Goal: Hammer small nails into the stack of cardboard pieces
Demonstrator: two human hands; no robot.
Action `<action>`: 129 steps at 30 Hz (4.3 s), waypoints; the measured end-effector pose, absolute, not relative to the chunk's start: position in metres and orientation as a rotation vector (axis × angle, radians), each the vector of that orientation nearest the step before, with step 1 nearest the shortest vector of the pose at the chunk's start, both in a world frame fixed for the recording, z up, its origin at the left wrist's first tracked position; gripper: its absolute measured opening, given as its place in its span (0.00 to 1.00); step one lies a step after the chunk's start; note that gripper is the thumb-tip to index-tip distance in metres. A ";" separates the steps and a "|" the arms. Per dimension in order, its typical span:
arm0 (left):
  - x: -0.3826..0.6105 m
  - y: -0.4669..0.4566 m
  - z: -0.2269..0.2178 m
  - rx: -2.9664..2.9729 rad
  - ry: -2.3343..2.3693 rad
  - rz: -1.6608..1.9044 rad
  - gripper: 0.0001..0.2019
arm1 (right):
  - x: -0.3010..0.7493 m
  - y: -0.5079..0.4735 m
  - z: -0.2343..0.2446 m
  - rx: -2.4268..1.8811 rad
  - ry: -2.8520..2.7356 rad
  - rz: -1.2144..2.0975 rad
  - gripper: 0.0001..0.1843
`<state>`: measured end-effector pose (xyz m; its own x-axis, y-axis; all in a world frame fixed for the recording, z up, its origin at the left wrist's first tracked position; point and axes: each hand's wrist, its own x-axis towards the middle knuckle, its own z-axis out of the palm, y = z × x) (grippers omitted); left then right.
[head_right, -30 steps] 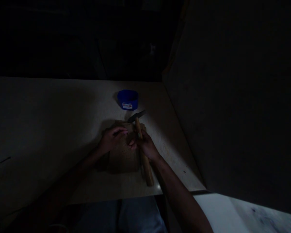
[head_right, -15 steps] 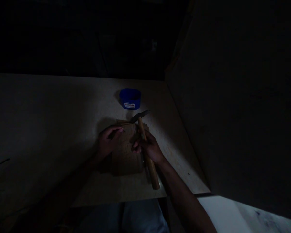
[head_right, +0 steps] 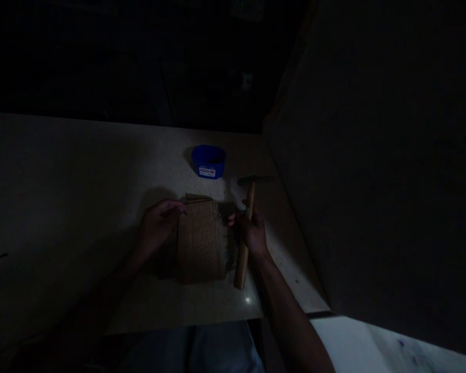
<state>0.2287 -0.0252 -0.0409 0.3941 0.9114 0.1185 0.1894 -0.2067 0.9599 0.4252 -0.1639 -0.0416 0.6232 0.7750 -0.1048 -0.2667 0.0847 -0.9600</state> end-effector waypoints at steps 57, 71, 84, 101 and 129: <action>0.222 -0.007 -0.047 1.115 0.773 0.450 0.21 | 0.441 -0.169 -0.036 -1.251 -0.647 0.993 0.25; 0.226 -0.012 -0.039 1.147 0.793 0.718 0.22 | 0.438 -0.161 -0.049 -1.246 -0.604 1.031 0.21; 0.278 -0.041 -0.068 1.879 0.551 0.649 0.12 | 0.439 -0.158 -0.055 -1.219 -0.607 1.048 0.20; 0.277 -0.043 -0.082 2.101 0.434 0.684 0.13 | 0.440 -0.158 -0.059 -1.151 -0.605 1.050 0.22; 0.281 -0.048 -0.073 1.694 0.702 0.589 0.09 | 0.438 -0.156 -0.062 -1.160 -0.631 1.059 0.22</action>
<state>0.2808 -0.0479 -0.0735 0.6949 0.7188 0.0208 0.1452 -0.1687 0.9749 0.4380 -0.1562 -0.0620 0.4046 0.9078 -0.1108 -0.3346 0.0342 -0.9418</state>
